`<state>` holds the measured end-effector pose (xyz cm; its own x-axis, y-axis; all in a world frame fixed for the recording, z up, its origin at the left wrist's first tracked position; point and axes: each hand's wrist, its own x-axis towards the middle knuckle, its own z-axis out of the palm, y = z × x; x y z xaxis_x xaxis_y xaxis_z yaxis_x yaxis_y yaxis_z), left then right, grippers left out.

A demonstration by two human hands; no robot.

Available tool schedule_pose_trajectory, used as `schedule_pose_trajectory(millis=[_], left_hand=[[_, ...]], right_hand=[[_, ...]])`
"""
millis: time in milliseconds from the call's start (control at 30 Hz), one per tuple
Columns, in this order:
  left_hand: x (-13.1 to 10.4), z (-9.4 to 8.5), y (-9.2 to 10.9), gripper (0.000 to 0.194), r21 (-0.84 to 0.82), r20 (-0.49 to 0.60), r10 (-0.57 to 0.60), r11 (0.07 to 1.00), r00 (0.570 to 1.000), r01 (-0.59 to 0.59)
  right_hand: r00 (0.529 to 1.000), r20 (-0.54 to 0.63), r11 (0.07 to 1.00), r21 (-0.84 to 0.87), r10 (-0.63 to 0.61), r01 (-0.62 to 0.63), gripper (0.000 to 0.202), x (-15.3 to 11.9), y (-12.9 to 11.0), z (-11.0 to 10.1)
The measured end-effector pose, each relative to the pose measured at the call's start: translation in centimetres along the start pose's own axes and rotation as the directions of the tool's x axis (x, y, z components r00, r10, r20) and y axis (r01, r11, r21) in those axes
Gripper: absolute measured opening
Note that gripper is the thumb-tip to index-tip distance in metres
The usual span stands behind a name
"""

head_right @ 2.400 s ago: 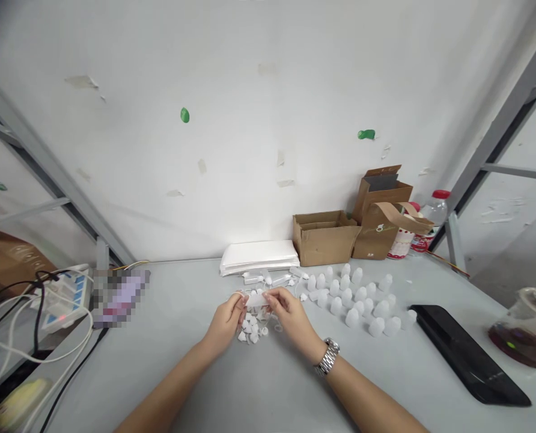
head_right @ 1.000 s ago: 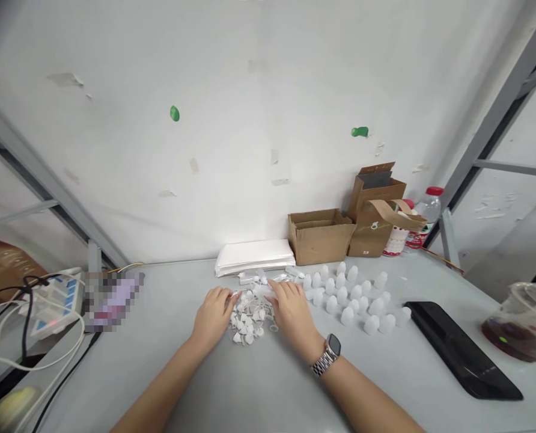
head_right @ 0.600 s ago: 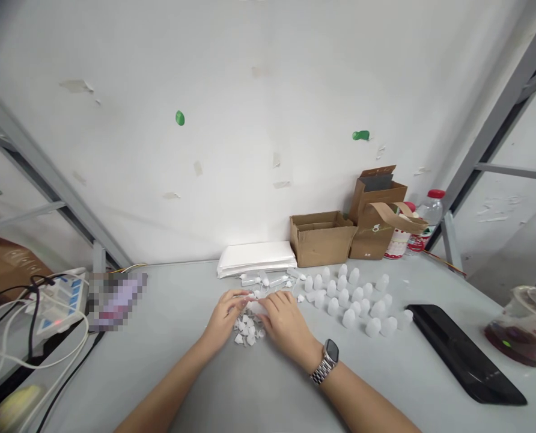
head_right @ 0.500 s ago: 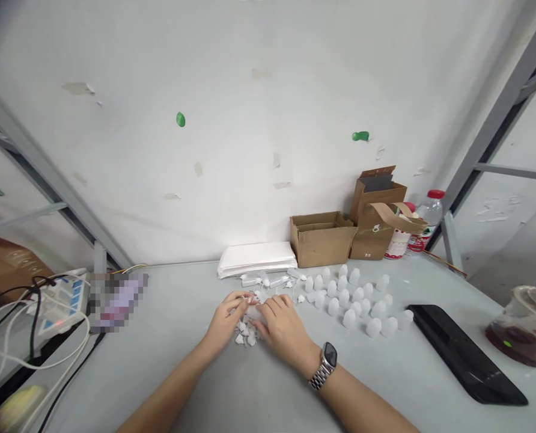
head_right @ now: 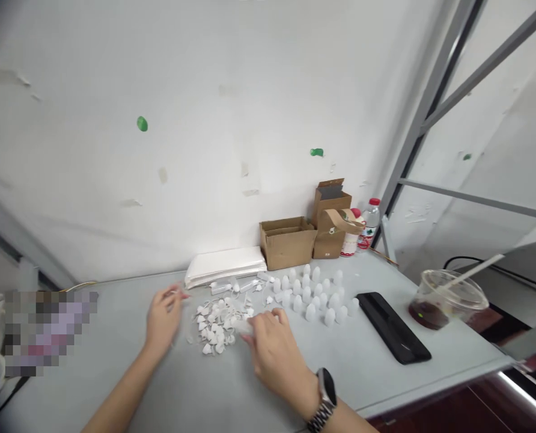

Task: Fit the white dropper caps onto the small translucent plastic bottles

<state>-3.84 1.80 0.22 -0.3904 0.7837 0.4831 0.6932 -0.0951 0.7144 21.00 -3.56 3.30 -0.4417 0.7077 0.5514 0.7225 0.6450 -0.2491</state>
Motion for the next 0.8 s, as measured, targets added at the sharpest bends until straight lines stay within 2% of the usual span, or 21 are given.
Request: schedule_pose_trajectory(millis=[33,67,133,233,300,367,400,467,533,633,800], left_hand=[[0.4,-0.2,-0.3,0.036,0.012,-0.036,-0.007,1.0,0.999,0.007],[0.6,-0.3,-0.5,0.037,0.02,-0.014,0.013,1.0,1.0,-0.012],[0.4,0.0,-0.2,0.036,0.027,0.104,0.082,0.996,0.991,-0.085],[-0.7,0.8,0.7,0.031,0.019,0.295,0.162,0.984,0.942,-0.175],[-1.2,1.2,1.2,0.032,0.018,0.344,0.162,0.984,0.925,-0.179],[-1.3,1.3,1.3,0.036,0.017,0.342,0.141,0.988,0.929,-0.156],[-1.3,1.2,1.3,0.039,0.014,0.334,0.13,0.99,0.933,-0.143],[-1.0,1.0,1.2,0.041,0.001,0.318,0.107,0.994,0.942,-0.114],[-0.8,0.8,1.1,0.042,-0.015,0.31,0.092,0.996,0.946,-0.092],[-0.8,0.5,1.2,0.039,-0.041,0.31,0.093,0.996,0.946,-0.085],[-1.1,0.1,1.8,0.032,-0.033,0.307,0.023,0.999,0.951,-0.013]], right_hand=[[0.996,-0.031,0.996,0.043,0.083,-0.081,0.015,-0.8,1.1,-0.9],[0.983,-0.067,0.983,0.08,0.172,-0.166,0.018,-1.6,2.4,-1.9],[0.945,-0.122,0.95,0.118,0.303,-0.289,0.026,-2.9,5.6,-4.0],[0.851,-0.214,0.877,0.131,0.48,-0.462,0.026,-4.2,10.4,-7.1],[0.818,-0.288,0.866,0.12,0.498,-0.485,0.029,-4.7,13.2,-8.8],[0.806,-0.385,0.867,-0.026,0.45,-0.497,0.039,-5.0,15.5,-10.0],[0.789,-0.409,0.834,-0.11,0.458,-0.541,0.042,-5.0,16.5,-10.3],[0.772,-0.341,0.756,-0.213,0.536,-0.619,0.04,-5.0,18.3,-10.4],[0.728,-0.223,0.693,-0.223,0.648,-0.685,0.034,-4.8,19.8,-10.0],[0.687,-0.062,0.66,-0.228,0.724,-0.716,0.027,-4.4,21.2,-8.8],[0.739,0.074,0.731,-0.239,0.67,-0.639,0.018,-3.9,21.8,-7.4]])
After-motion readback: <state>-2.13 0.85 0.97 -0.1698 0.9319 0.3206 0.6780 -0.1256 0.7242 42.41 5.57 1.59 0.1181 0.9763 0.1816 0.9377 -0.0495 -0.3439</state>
